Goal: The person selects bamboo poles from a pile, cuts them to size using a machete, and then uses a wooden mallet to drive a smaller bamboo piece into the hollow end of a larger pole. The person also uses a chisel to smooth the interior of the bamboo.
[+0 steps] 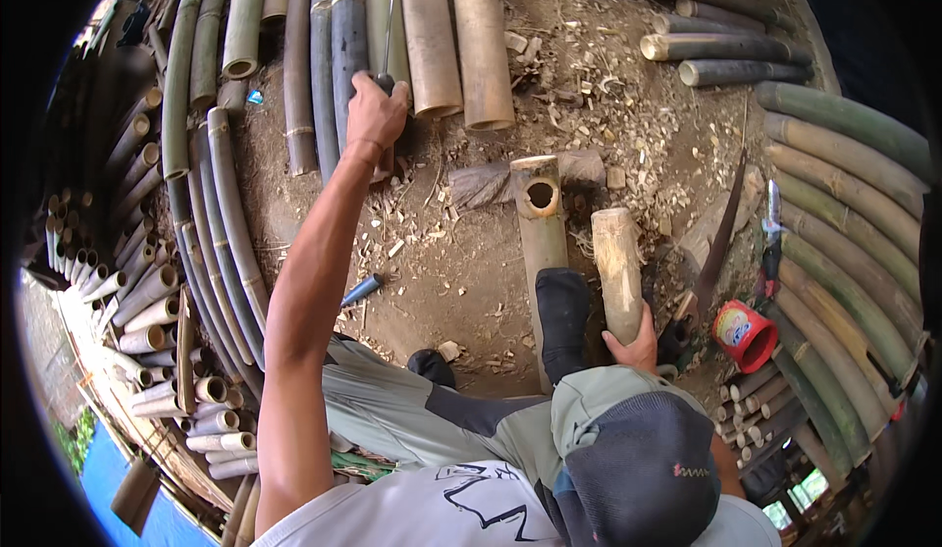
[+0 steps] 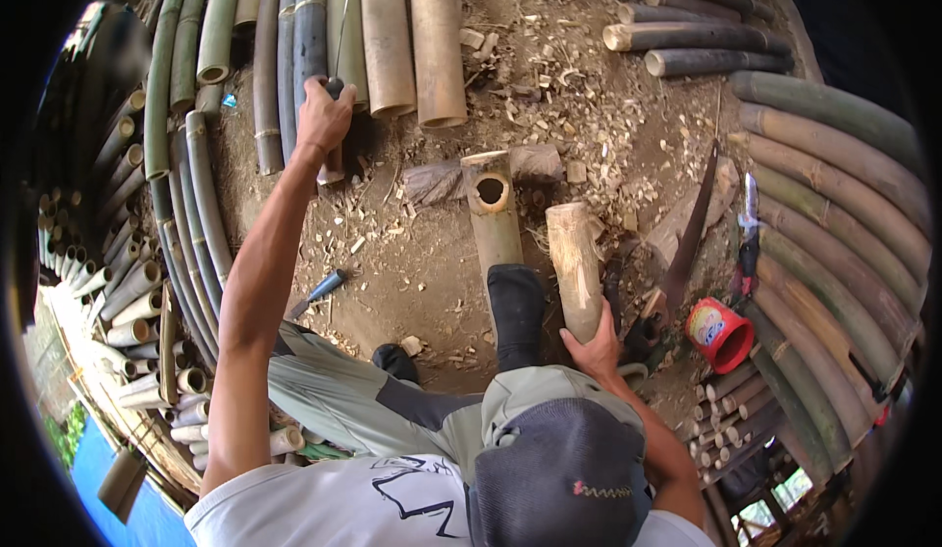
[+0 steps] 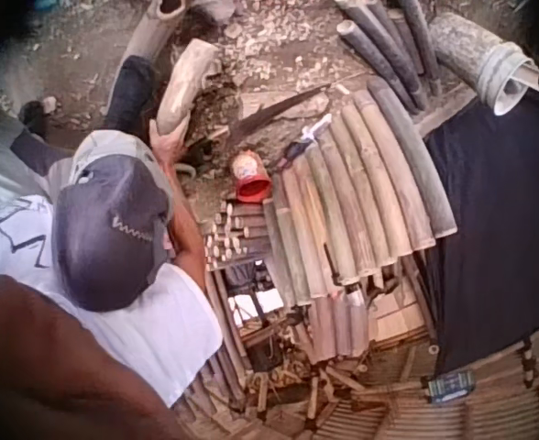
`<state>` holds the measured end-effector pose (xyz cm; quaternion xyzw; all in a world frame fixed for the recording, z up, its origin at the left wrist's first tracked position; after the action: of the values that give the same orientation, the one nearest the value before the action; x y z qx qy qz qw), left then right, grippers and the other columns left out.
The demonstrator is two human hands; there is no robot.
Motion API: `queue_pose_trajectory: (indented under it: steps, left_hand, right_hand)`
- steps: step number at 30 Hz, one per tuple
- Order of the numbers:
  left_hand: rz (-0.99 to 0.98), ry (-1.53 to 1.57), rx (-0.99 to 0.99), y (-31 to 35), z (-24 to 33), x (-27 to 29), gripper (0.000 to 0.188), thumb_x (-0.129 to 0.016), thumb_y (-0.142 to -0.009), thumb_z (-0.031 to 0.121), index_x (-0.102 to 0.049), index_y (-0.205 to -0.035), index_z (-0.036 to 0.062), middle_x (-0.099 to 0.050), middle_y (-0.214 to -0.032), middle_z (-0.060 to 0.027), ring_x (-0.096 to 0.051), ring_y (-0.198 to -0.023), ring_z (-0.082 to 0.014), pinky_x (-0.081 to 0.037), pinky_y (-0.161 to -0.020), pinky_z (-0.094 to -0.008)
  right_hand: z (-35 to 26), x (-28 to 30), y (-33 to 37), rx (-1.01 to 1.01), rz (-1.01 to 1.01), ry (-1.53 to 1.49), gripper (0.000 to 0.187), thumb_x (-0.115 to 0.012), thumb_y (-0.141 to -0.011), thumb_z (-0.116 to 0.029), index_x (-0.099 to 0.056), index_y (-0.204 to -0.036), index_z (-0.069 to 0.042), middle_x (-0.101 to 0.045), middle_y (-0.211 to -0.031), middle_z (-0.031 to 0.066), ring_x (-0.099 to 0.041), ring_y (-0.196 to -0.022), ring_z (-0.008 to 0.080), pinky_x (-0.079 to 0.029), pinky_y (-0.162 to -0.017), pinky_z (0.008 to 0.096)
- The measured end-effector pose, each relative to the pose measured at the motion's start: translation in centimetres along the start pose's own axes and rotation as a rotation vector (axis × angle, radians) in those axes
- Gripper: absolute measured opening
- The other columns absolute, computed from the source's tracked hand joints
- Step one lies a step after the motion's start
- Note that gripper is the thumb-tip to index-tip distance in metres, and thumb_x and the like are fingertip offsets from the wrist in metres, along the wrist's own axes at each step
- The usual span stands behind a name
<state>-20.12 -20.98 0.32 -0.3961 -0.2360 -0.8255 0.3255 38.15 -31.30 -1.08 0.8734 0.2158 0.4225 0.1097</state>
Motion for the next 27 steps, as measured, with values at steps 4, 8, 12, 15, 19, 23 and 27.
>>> queue_pose_trajectory:
  steps: [4, 8, 12, 15, 19, 23, 27]
  left_hand:
    - [0.013, -0.142, -0.153, -1.5, 3.5, -1.4, 0.054, -0.065, -0.084, 0.023, -0.037, -0.121, -0.0058, -0.056, -0.112, -0.0347, -0.056, -0.107, -0.0508, -0.047, -0.093, -0.0533]
    - [-0.002, -0.242, -0.273, -2.4, 2.5, -2.5, 0.049, -0.064, -0.083, 0.013, -0.041, -0.122, -0.0038, -0.048, -0.123, -0.0323, -0.049, -0.115, -0.0493, -0.045, -0.096, -0.0539]
    - [0.108, -0.326, -0.478, 1.2, 5.3, -2.4, 0.047, -0.063, -0.084, 0.015, -0.046, -0.124, -0.001, -0.047, -0.13, -0.0253, -0.046, -0.122, -0.0442, -0.041, -0.103, -0.0501]
    - [-0.105, -0.219, -0.523, 5.4, 6.4, -3.7, 0.05, -0.063, -0.086, 0.018, -0.046, -0.129, -0.0017, -0.048, -0.13, -0.0243, -0.047, -0.122, -0.0395, -0.039, -0.107, -0.0482]
    - [-0.47, -0.008, -0.562, 11.0, 6.1, -5.6, 0.05, -0.066, -0.086, 0.023, -0.049, -0.126, -0.0013, -0.05, -0.126, -0.025, -0.05, -0.118, -0.0404, -0.042, -0.103, -0.0456]
    - [-0.685, -0.214, -0.597, 13.6, 1.0, -4.3, 0.04, -0.068, -0.085, 0.028, -0.058, -0.115, 0.0019, -0.06, -0.117, -0.0213, -0.058, -0.111, -0.0396, -0.046, -0.098, -0.0438]
    - [-0.81, -0.466, -0.578, 13.9, -3.1, -4.0, 0.037, -0.069, -0.085, 0.028, -0.064, -0.111, 0.0026, -0.065, -0.11, -0.0185, -0.062, -0.107, -0.0344, -0.049, -0.093, -0.0419]
  right_hand:
    - [-0.9, -2.7, 3.6, 0.156, 0.218, 0.314, 0.06, -0.068, -0.087, -0.025, -0.046, -0.136, 0.003, -0.053, -0.131, 0.0229, -0.056, -0.113, 0.039, -0.043, -0.099, 0.0436]
    - [-0.8, -5.6, 2.8, -0.129, 0.19, -0.374, 0.045, -0.046, -0.102, -0.032, -0.058, -0.125, 0.005, -0.062, -0.117, 0.0242, -0.058, -0.108, 0.0366, -0.044, -0.096, 0.0417]
    - [-2.3, -7.6, 3.0, -0.452, -0.071, -1.071, 0.045, -0.044, -0.103, -0.033, -0.059, -0.128, 0.001, -0.062, -0.126, 0.0201, -0.062, -0.112, 0.0276, -0.049, -0.093, 0.0383]
    - [-1.3, -10.6, 5.8, -0.774, -0.205, -1.595, 0.044, -0.047, -0.101, -0.033, -0.059, -0.128, 0.0, -0.062, -0.127, 0.0192, -0.063, -0.111, 0.0266, -0.051, -0.09, 0.0394]
    - [1.5, -10.0, 12.9, -0.801, -0.534, -0.859, 0.043, -0.052, -0.097, -0.031, -0.059, -0.127, -0.001, -0.062, -0.126, 0.0193, -0.063, -0.109, 0.0308, -0.051, -0.09, 0.0421]
    - [4.8, -4.8, 13.7, -0.685, -0.868, 0.362, 0.043, -0.058, -0.093, -0.029, -0.059, -0.127, -0.002, -0.062, -0.126, 0.0194, -0.063, -0.108, 0.035, -0.052, -0.089, 0.0448]
    - [1.8, 1.7, 0.8, -0.213, 0.091, 0.221, 0.036, -0.066, -0.087, -0.02, -0.059, -0.117, -0.001, -0.06, -0.113, 0.022, -0.062, -0.099, 0.0423, -0.051, -0.081, 0.0487]
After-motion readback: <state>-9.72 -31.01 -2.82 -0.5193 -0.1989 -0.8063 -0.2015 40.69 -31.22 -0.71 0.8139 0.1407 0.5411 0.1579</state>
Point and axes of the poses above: each hand's wrist, its own y-axis away from the middle knuckle, its own x-axis out of the back of the hand, z = x × y, the point moved 8 cm from there along -y, towards the middle knuckle
